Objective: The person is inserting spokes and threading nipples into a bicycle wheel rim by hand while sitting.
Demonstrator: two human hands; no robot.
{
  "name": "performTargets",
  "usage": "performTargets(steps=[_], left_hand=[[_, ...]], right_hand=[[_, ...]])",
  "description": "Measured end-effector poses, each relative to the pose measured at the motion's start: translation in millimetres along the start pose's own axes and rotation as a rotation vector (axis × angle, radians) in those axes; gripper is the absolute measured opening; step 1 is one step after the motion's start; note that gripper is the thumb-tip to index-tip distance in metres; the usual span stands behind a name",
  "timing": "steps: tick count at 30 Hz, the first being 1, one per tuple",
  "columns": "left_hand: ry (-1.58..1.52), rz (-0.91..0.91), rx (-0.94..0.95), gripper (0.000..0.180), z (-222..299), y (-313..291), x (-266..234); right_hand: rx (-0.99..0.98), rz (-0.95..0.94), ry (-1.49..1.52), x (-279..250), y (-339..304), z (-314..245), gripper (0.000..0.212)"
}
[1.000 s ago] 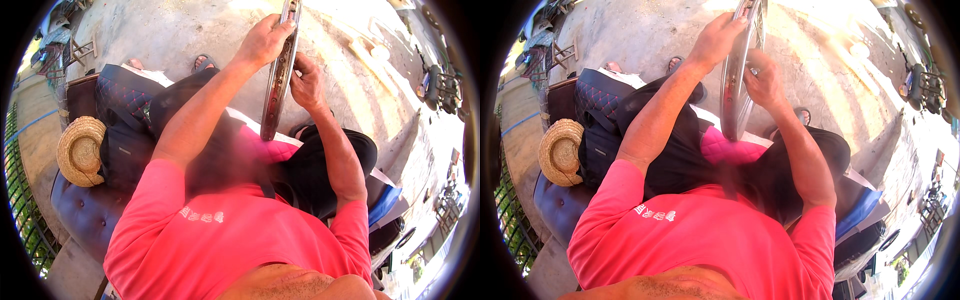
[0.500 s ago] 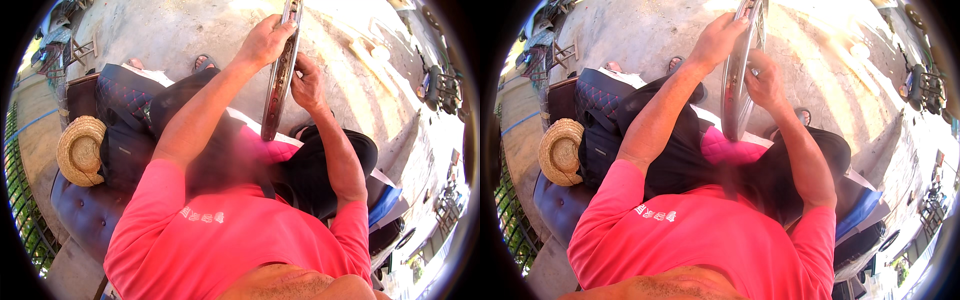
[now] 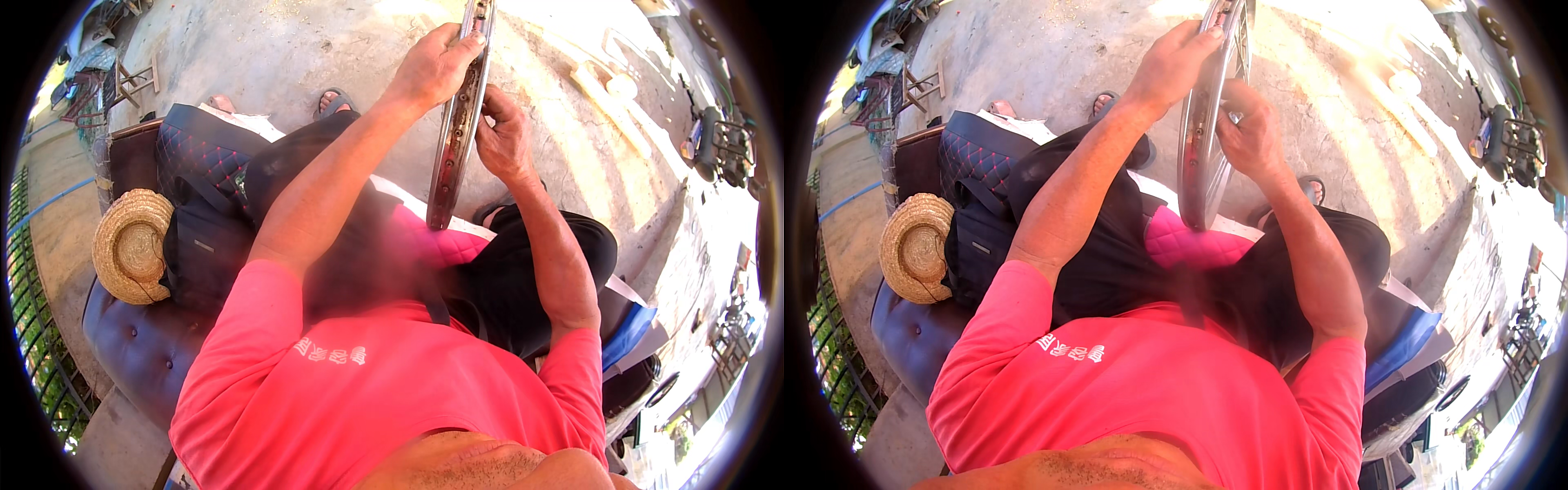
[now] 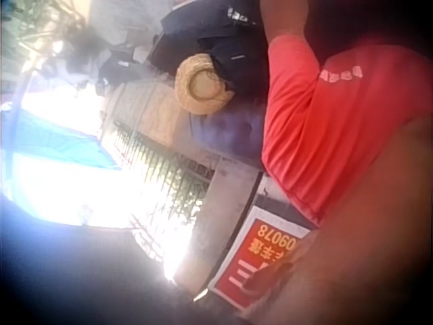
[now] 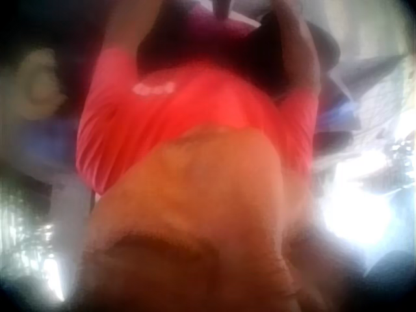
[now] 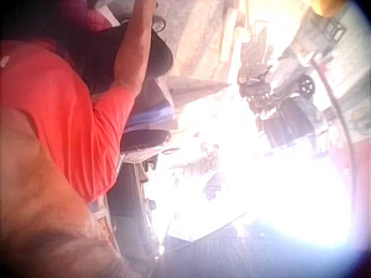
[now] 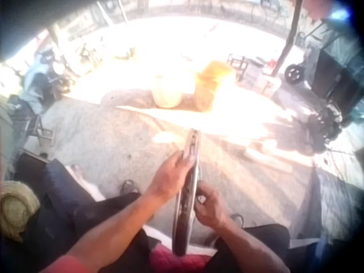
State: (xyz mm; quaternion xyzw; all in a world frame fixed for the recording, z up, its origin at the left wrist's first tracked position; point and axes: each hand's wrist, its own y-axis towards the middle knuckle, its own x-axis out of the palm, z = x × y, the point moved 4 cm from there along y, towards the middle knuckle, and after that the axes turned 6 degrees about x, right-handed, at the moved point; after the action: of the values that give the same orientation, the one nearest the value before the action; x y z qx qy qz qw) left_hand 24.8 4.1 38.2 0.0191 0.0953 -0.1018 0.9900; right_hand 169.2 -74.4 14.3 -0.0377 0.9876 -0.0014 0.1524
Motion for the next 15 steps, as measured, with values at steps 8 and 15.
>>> performTargets(steps=[8, 15], left_hand=[[-0.005, 0.01, 0.023, 0.049, -2.9, 0.1, 2.2], [-0.007, 0.006, 0.013, 0.049, -2.6, 0.2, 0.7]], right_hand=[[0.024, -0.002, 0.021, -0.7, 0.6, -0.8, 0.018], [-0.058, 0.007, 0.029, -1.5, 0.7, -1.4, 0.019]])
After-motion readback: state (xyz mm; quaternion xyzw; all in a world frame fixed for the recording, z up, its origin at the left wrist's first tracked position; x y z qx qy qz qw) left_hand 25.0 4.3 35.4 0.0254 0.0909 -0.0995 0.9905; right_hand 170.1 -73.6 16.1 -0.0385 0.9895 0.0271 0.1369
